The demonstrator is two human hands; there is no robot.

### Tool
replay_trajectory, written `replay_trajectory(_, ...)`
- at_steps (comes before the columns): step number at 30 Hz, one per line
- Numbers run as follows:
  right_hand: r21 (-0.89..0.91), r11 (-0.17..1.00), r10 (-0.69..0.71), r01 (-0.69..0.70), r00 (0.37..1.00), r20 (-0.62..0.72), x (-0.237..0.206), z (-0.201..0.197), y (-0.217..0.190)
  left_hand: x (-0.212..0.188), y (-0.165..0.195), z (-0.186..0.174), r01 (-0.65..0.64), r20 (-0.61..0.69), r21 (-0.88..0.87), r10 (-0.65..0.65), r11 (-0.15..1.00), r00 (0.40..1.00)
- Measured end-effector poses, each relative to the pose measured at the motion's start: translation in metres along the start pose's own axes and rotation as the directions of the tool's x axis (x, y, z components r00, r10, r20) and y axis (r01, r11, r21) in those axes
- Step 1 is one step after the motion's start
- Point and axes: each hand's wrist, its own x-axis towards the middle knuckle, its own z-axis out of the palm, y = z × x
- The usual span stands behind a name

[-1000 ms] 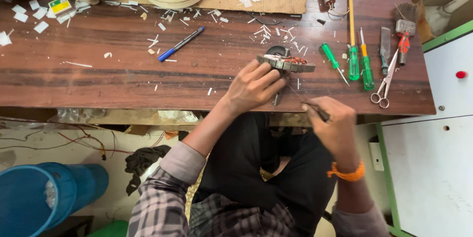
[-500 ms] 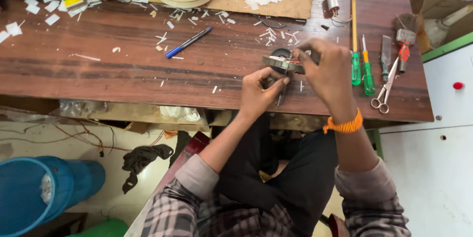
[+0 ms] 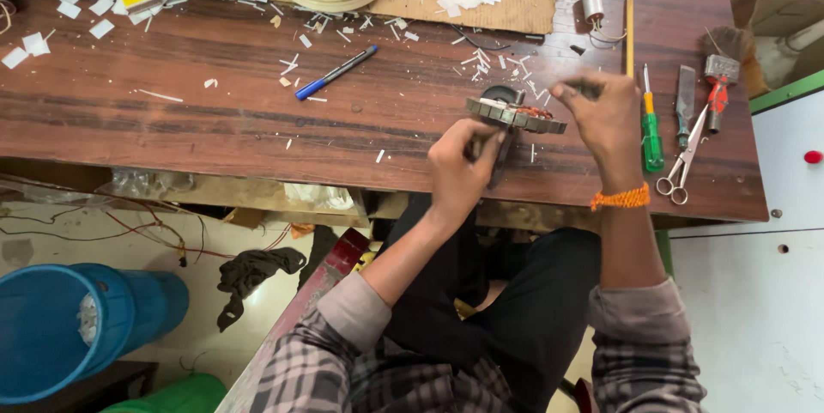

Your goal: The person sits at a workbench winding copper wire into the slots of a small motor armature held in a holder, pressing the coils into place by hand and turning the armature as they work around it. They briefly use a green-handled screwdriver to adjust the windings before continuing to arrange the wire by hand.

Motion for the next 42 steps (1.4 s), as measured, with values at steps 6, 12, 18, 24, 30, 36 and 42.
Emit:
replay_trajectory(6,0.200,0.980,0.023,-0.021,1.000,-0.009,-0.026,-0.028,-0.013,0.047,0.000,-0.031,-0.712,0.408,0.175,0.608,0.679,0.681)
replay_trajectory(12,0.067,0.993,0.100,-0.101,0.995,0.014,-0.064,-0.040,-0.053,0.062,-0.010,-0.032,-0.699,0.504,0.188,0.543,0.690,0.672)
replay_trajectory(18,0.030,0.963,-0.267,0.268,0.963,-0.043,-0.097,-0.013,-0.055,0.063,-0.018,-0.035,-0.732,0.497,0.168,0.585,0.660,0.641)
replay_trajectory(24,-0.138,0.889,-0.452,0.437,0.886,-0.103,-0.104,0.037,-0.032,0.067,-0.017,-0.040,-0.596,0.509,0.113,0.469,0.795,0.722)
replay_trajectory(30,0.099,0.905,-0.383,0.413,0.895,-0.231,-0.112,0.056,-0.024,0.058,-0.020,-0.051,-0.902,0.603,0.162,0.683,0.400,0.412)
replay_trajectory(36,0.112,0.958,-0.249,0.263,0.961,-0.121,-0.124,0.013,-0.038,0.045,-0.022,-0.050,-0.915,0.558,0.248,0.725,0.319,0.404)
replay_trajectory(42,-0.017,0.952,-0.305,0.304,0.951,-0.045,-0.114,-0.020,-0.064,0.034,-0.016,-0.053,-0.859,0.519,0.223,0.690,0.460,0.504)
